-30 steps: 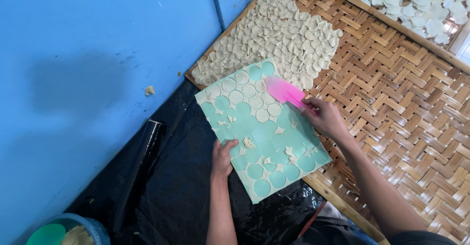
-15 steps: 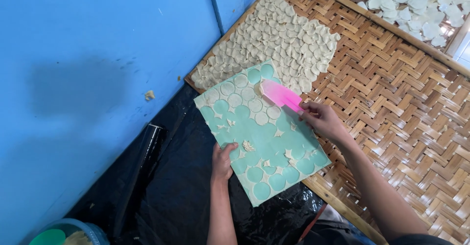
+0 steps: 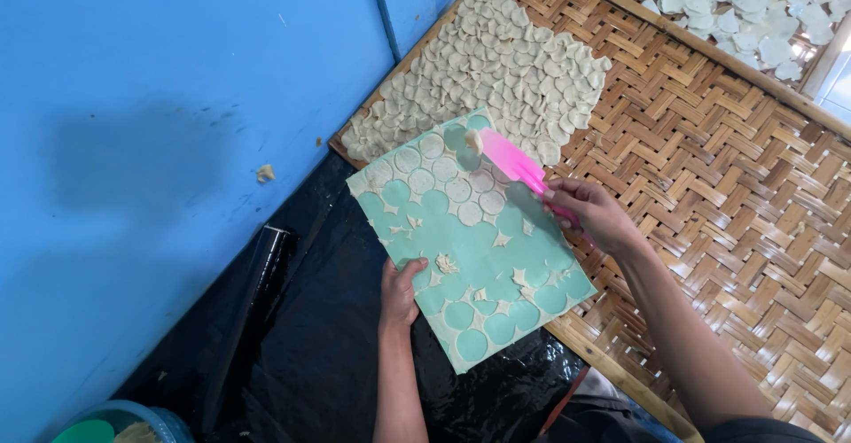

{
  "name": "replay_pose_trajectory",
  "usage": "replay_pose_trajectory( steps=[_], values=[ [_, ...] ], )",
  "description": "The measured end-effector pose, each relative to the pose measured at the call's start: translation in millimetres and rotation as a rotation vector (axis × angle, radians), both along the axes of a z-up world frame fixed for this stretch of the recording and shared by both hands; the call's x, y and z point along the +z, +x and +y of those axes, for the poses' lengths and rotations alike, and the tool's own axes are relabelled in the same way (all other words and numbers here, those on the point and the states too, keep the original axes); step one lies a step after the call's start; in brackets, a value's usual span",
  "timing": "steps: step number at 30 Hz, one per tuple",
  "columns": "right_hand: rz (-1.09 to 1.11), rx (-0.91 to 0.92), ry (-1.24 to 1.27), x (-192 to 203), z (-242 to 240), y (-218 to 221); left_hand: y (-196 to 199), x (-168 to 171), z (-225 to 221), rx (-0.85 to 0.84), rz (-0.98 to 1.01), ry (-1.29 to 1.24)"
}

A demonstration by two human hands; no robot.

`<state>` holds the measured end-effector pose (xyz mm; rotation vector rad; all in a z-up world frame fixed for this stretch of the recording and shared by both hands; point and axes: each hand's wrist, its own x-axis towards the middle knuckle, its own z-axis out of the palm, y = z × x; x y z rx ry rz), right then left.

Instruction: Scraping circular cracker dough pieces from a mold onto a drying rack.

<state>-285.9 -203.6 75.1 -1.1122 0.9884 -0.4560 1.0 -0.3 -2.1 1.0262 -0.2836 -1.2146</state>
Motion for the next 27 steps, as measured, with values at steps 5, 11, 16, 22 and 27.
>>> replay_pose_trajectory(
  steps=[5,11,16,22,27],
  values=[
    [0.137,-0.077,-0.133,32.6,-24.1,9.9,0.6,-5.4,0.8,0.012,0.03,0.005],
    [0.218,-0.167,-0.364,33.5,-121.5,22.2,-1.6,6.0,0.3,0.002,0.022,0.005],
    [0.238,-0.172,-0.52,12.6,-217.4,45.0,-1.6,9.3,-0.8,0.0,0.019,0.002],
    [0.292,-0.25,-0.596,0.7,-292.7,85.3,0.2,-3.9,0.0,0.013,0.025,0.002],
    [0.322,-0.242,-0.585,-13.8,-333.8,105.0,-0.9,0.8,-1.9,0.013,0.051,0.034]
  ],
)
